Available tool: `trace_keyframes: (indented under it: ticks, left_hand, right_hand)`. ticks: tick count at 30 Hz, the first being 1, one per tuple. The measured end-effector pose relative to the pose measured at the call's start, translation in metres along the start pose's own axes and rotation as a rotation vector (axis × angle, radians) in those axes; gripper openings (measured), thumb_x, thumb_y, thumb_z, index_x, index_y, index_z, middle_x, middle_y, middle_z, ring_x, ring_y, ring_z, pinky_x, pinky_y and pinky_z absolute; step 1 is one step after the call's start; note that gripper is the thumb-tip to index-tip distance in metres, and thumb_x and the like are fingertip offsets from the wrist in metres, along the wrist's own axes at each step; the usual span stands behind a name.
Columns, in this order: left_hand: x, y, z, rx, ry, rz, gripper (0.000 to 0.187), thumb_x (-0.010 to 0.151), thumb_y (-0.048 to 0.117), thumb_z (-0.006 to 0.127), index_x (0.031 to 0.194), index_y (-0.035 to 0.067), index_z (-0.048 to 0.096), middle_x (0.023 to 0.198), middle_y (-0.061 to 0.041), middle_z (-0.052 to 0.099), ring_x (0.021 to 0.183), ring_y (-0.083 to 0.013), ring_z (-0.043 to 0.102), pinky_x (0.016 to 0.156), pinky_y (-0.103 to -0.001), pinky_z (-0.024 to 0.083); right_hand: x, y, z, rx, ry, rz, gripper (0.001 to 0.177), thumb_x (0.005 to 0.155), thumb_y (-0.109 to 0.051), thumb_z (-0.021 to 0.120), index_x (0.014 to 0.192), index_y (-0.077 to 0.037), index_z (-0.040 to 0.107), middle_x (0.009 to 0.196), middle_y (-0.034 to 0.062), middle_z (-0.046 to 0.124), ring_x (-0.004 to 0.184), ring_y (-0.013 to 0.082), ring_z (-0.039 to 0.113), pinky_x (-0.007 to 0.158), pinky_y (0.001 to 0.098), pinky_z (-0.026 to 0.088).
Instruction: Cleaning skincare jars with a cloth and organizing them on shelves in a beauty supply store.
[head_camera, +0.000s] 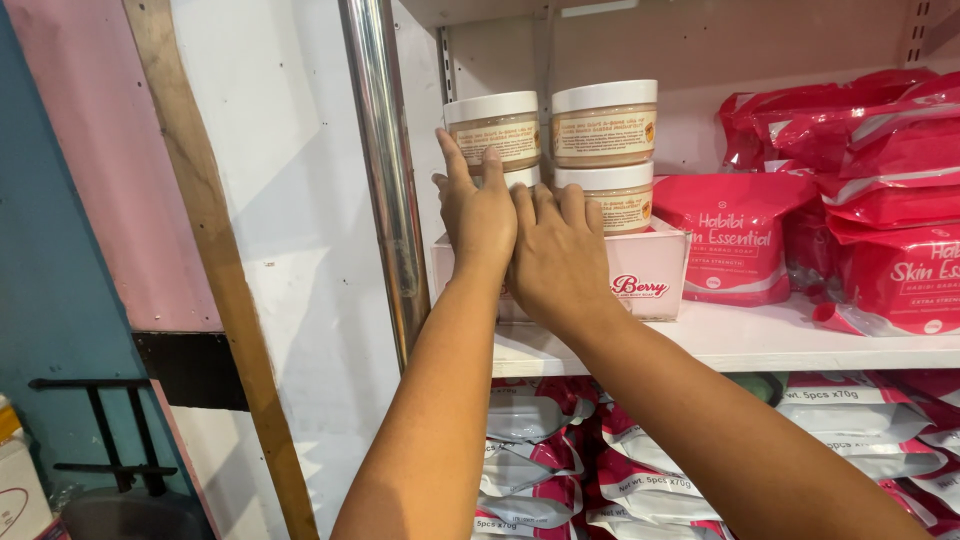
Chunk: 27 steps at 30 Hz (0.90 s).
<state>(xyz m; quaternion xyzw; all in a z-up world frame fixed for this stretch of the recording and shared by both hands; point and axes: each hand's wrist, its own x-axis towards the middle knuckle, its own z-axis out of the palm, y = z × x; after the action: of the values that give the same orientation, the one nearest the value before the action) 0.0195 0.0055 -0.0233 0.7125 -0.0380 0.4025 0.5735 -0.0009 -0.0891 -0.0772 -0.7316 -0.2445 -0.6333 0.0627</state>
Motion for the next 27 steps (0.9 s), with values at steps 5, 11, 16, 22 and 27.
trace_keyframes:
  ticks: [5,11,16,22,27]
  left_hand:
    - [0.009,-0.006,0.007,0.079,0.009,-0.044,0.081,0.103,0.052,0.042,0.159,0.002,0.012,0.157,-0.027,0.029,0.144,-0.0424,0.036,0.113,-0.053,0.033]
    - [-0.002,0.003,0.0,0.004,0.009,-0.06,0.08,0.098,0.051,0.043,0.158,0.003,0.019,0.15,-0.022,0.041,0.136,-0.0378,0.05,0.11,-0.048,0.044]
    - [-0.008,0.003,-0.001,0.053,0.019,-0.052,0.083,0.099,0.053,0.043,0.159,0.003,0.016,0.154,-0.023,0.033,0.144,-0.0389,0.035,0.113,-0.051,0.038]
    - [-0.007,-0.004,0.0,0.139,0.074,0.017,0.084,0.098,0.055,0.043,0.159,0.002,0.018,0.155,-0.023,0.031,0.142,-0.0416,0.03,0.114,-0.051,0.035]
    - [0.002,-0.018,0.007,0.036,0.157,0.146,0.081,0.101,0.047,0.049,0.156,-0.004,0.019,0.159,-0.026,0.025,0.146,-0.0408,0.028,0.118,-0.049,0.031]
  right_hand:
    - [-0.003,0.002,0.009,-0.023,-0.077,0.049,0.06,0.089,-0.025,0.061,0.14,0.006,0.053,0.096,0.0193,0.07,0.102,0.035,0.052,0.092,0.0466,0.037]
    - [-0.001,0.003,0.006,0.114,-0.046,0.033,0.064,0.085,-0.027,0.063,0.138,0.007,0.051,0.091,0.0199,0.071,0.097,0.0369,0.051,0.086,0.0485,0.033]
    - [-0.001,0.005,0.001,0.205,-0.074,0.054,0.068,0.082,-0.027,0.068,0.137,0.007,0.05,0.092,0.0203,0.072,0.095,0.0375,0.05,0.084,0.0485,0.031]
    - [-0.002,0.006,-0.004,0.219,0.039,0.018,0.064,0.085,-0.024,0.07,0.137,0.007,0.051,0.091,0.0197,0.072,0.096,0.035,0.053,0.084,0.0479,0.032]
    - [-0.002,0.01,-0.003,0.148,0.075,0.115,0.05,0.09,-0.015,0.066,0.136,0.0,0.054,0.114,0.0169,0.069,0.105,0.0346,0.054,0.09,0.0485,0.036]
